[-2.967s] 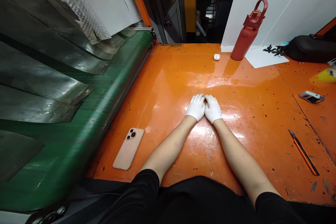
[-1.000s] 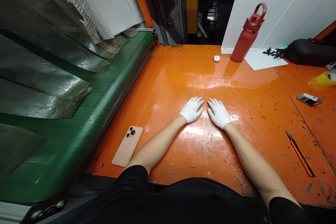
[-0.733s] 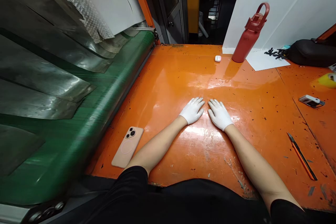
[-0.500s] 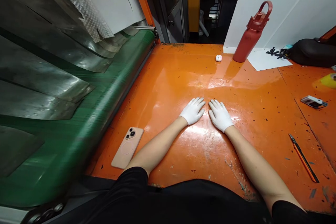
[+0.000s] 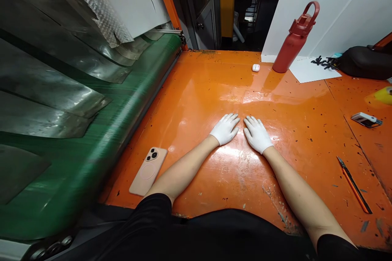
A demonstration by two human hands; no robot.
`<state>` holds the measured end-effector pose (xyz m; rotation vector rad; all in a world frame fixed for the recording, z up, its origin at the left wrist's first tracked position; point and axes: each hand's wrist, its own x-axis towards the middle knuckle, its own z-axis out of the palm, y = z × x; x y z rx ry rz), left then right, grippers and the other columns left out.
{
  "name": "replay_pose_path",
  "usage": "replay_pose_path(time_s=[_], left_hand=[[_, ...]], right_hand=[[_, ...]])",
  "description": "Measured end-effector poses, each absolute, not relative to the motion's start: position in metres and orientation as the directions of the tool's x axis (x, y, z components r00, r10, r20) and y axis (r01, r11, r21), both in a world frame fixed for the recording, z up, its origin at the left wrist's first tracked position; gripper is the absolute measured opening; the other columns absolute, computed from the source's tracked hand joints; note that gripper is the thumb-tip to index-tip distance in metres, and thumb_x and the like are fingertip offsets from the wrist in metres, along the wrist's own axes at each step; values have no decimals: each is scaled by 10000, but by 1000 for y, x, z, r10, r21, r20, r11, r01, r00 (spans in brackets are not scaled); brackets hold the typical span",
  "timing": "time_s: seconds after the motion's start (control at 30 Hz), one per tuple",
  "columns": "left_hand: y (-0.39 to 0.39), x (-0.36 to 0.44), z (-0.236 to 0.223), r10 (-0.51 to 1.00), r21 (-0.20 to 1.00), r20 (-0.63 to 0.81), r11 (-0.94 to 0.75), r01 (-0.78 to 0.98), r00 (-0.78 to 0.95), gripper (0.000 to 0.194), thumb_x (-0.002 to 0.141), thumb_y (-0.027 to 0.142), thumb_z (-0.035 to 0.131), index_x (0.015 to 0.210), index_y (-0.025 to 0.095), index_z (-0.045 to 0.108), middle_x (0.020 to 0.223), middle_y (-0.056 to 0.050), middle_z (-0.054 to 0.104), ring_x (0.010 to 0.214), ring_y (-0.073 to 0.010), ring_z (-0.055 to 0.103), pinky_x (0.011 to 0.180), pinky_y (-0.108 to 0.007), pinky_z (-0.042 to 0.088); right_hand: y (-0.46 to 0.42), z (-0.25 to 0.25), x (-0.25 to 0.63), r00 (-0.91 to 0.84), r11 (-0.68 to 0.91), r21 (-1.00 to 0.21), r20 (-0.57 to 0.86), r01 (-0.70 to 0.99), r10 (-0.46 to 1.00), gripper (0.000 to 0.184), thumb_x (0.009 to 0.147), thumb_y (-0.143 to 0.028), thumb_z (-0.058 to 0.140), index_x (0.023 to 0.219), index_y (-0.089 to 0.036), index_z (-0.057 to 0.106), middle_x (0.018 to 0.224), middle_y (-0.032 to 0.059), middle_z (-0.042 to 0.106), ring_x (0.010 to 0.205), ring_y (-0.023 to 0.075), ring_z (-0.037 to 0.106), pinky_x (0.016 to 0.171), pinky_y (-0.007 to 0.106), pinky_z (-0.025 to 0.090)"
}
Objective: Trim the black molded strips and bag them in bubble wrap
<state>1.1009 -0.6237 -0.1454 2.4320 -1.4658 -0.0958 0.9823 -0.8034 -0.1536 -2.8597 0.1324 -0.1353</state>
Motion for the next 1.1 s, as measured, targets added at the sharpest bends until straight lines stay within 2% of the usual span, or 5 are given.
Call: replay_pose_path(time_s=[0.53,1.1], left_hand=[[-624,1103,-150,-877,294,113,-419,-859,466,530,1080,361,419,1531,119,558,1671,-124,459,1574,-297,383,1353,-455,255],[-624,1103,-151,-876,289,124,-418,-861,467,522,1081,371,405,1526,146,560,1672,-123,459,1582,-267,374,1349,-460,269]], right_hand=[[-804,-154,982,992,-952,-293,60,-89,-111,589,1082,-355,314,1576,-105,517,1684,136,433,1594,320,350,1338,560,249],[-805,-155,981,991,-949,-307,82,-72,-101,591,1082,-369,304,1564,-110,527,1674,139,448,1585,324,365,1332,568,254]])
